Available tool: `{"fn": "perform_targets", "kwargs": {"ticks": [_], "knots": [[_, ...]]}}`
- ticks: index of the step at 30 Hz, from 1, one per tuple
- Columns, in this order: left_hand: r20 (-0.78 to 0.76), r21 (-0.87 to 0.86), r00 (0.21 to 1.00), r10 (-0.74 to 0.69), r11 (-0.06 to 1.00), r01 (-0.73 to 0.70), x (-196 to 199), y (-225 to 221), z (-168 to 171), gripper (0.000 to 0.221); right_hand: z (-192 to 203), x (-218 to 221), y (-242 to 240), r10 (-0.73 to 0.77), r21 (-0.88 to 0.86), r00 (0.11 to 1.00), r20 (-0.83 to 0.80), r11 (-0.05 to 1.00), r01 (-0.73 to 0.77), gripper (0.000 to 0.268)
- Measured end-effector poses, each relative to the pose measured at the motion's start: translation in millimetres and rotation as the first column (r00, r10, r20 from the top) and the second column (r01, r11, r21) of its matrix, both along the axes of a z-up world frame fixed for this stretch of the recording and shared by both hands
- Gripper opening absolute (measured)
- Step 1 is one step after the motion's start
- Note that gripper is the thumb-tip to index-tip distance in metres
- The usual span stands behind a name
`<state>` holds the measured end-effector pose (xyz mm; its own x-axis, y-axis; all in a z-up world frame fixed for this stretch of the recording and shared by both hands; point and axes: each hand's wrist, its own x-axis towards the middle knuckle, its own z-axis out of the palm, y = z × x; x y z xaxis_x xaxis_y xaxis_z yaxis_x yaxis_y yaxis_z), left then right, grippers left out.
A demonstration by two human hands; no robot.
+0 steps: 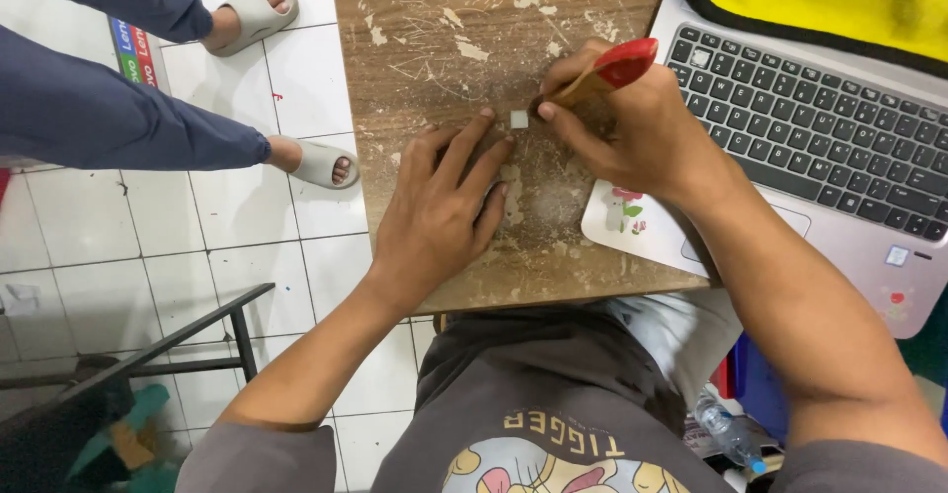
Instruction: Removing individual keys from a laptop keyboard using a prying tool and cleaning the area with a brush.
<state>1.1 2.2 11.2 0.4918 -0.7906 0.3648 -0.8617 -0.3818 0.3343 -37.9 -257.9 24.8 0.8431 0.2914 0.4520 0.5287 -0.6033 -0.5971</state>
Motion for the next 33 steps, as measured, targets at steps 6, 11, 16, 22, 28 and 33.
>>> {"fn": "perform_targets", "kwargs": {"ticks": [6,11,16,22,28,33], "knots": [[0.051,0.073,0.998,0.021,0.997,-0.024,-1,-1,-3,0.043,-2,4,7,-0.006,0.044,1.0,0.005,0.999,0.005,0.013],[0.148,0.167,0.988,0.033,0.984,-0.058,0,-3,-3,0.049,-6,10,10,0.023,0.005,0.999,-0.048,1.0,-0.023,0.013],[0.159,0.202,0.987,0.028,0.978,-0.06,-1,-4,-4,0.049,4,12,16,0.083,0.04,0.988,-0.129,0.996,-0.079,0.009],[0.117,0.181,0.993,0.028,0.982,-0.049,-2,-5,-4,0.05,6,14,16,0.099,-0.011,0.985,-0.143,0.995,-0.101,0.01],[0.144,0.232,0.989,0.042,0.97,-0.075,-5,-5,-3,0.058,24,13,7,0.046,-0.109,0.958,-0.282,0.991,-0.08,0.007],[0.142,0.191,0.989,0.033,0.98,-0.06,-4,-7,-4,0.052,14,15,6,0.144,-0.004,0.974,-0.174,0.989,-0.147,0.012]]}}
